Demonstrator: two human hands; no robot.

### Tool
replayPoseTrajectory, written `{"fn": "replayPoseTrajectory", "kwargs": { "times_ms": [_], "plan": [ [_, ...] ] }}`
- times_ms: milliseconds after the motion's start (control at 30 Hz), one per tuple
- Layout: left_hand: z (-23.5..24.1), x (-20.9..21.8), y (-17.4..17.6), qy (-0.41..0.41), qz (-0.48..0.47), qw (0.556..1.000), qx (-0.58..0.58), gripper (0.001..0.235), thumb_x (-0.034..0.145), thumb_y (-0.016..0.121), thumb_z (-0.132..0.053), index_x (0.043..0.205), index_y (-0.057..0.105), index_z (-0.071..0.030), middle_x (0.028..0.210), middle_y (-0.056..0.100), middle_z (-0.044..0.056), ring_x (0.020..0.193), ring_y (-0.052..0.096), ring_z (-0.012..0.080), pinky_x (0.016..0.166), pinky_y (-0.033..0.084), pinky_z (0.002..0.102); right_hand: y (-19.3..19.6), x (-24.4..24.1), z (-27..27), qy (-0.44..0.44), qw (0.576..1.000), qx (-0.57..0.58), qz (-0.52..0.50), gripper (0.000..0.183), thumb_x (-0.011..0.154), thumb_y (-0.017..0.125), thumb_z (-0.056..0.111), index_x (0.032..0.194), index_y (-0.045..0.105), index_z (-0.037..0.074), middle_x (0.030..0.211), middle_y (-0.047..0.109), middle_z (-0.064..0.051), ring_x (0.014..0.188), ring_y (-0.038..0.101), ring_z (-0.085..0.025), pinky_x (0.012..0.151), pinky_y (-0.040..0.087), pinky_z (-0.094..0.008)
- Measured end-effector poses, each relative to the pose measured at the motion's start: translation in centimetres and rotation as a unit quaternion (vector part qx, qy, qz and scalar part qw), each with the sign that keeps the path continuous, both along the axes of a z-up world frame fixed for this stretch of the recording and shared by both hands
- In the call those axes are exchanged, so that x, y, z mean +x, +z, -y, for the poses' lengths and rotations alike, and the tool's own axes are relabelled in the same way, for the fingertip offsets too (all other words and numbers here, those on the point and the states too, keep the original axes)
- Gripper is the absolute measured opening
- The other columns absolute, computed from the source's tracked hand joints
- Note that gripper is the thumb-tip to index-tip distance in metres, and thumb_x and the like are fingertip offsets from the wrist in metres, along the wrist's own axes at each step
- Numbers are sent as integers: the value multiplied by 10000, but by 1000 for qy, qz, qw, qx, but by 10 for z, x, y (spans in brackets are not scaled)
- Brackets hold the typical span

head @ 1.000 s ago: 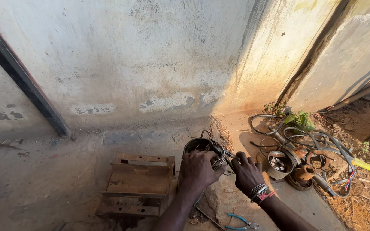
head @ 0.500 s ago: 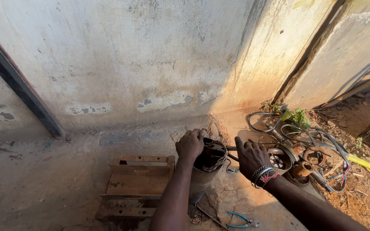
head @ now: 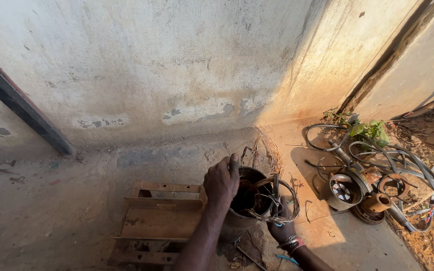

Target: The person uses pliers to pull and separate copper wires from a metal container. They repeatedly reach into the container, extract wire bundles, and place them on the floor beside the container.

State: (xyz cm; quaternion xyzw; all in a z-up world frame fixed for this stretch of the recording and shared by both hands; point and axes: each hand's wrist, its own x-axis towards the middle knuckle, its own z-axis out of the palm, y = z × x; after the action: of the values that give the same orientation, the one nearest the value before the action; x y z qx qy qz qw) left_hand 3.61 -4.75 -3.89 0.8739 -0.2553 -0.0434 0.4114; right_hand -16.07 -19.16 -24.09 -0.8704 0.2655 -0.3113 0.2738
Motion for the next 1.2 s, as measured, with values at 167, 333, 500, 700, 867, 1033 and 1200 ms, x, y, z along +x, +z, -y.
{"fn": "replayPoseTrajectory", "kwargs": {
  "times_ms": [167, 333, 500, 700, 867, 1033, 1200],
  "plan": [
    [-4, -10, 4, 7, 51, 993, -110, 537, 1042, 424, -512, 866, 702, -88, 723, 714, 131, 689, 728, 317, 635, 575, 487, 111, -41, 49, 73, 991, -94, -60, 371, 803, 651, 105, 1168, 598, 65, 1198, 596, -129, 1006, 641, -307, 806, 553, -419],
    [-8, -23, 19, -5, 137, 980, -146, 429, 1053, 506, -410, 883, 703, -68, 798, 726, 146, 728, 709, 357, 657, 550, 503, 240, -25, 3, 51, 840, -432, -325, 321, 852, 619, 263, 1161, 707, 256, 1446, 503, -50, 1241, 515, -322, 884, 404, -758],
    [-8, -28, 23, -17, 89, 994, -60, 518, 1065, 450, -476, 884, 714, -69, 809, 729, 151, 753, 716, 350, 698, 561, 498, 280, -9, -10, 40, 745, -568, -347, 361, 858, 561, 341, 1199, 669, 293, 1410, 506, -30, 1223, 530, -405, 929, 414, -850],
    [-2, -19, 14, 14, 20, 1000, 11, 612, 1036, 418, -569, 871, 742, -76, 801, 728, 152, 800, 733, 362, 728, 576, 514, 225, -11, 49, 67, 829, -318, -455, 241, 1008, 498, 159, 1187, 651, 208, 1070, 671, -20, 716, 695, -199, 542, 578, -346],
    [2, -10, 10, 43, -12, 999, -13, 636, 1057, 364, -574, 898, 735, -82, 767, 729, 160, 753, 741, 342, 679, 595, 504, 81, -5, 18, -40, 945, 318, -60, 301, 877, 691, 81, 1172, 681, 139, 809, 794, -182, 581, 718, -210, 489, 542, -369],
    [0, -15, 7, 21, 8, 1000, 3, 581, 1047, 418, -541, 899, 737, -79, 764, 734, 135, 703, 738, 303, 649, 590, 461, 47, -7, 32, 90, 994, 61, -31, 269, 824, 697, 14, 1088, 667, 57, 845, 752, -134, 759, 717, -280, 661, 587, -397],
    [-10, -22, 13, 4, 199, 970, -142, 454, 1040, 523, -408, 868, 732, -43, 806, 749, 137, 746, 702, 318, 694, 544, 472, 181, -33, 55, 18, 944, -320, -71, 452, 699, 643, -31, 1014, 774, 264, 1102, 750, -38, 916, 716, -275, 761, 459, -410]
  ]
}}
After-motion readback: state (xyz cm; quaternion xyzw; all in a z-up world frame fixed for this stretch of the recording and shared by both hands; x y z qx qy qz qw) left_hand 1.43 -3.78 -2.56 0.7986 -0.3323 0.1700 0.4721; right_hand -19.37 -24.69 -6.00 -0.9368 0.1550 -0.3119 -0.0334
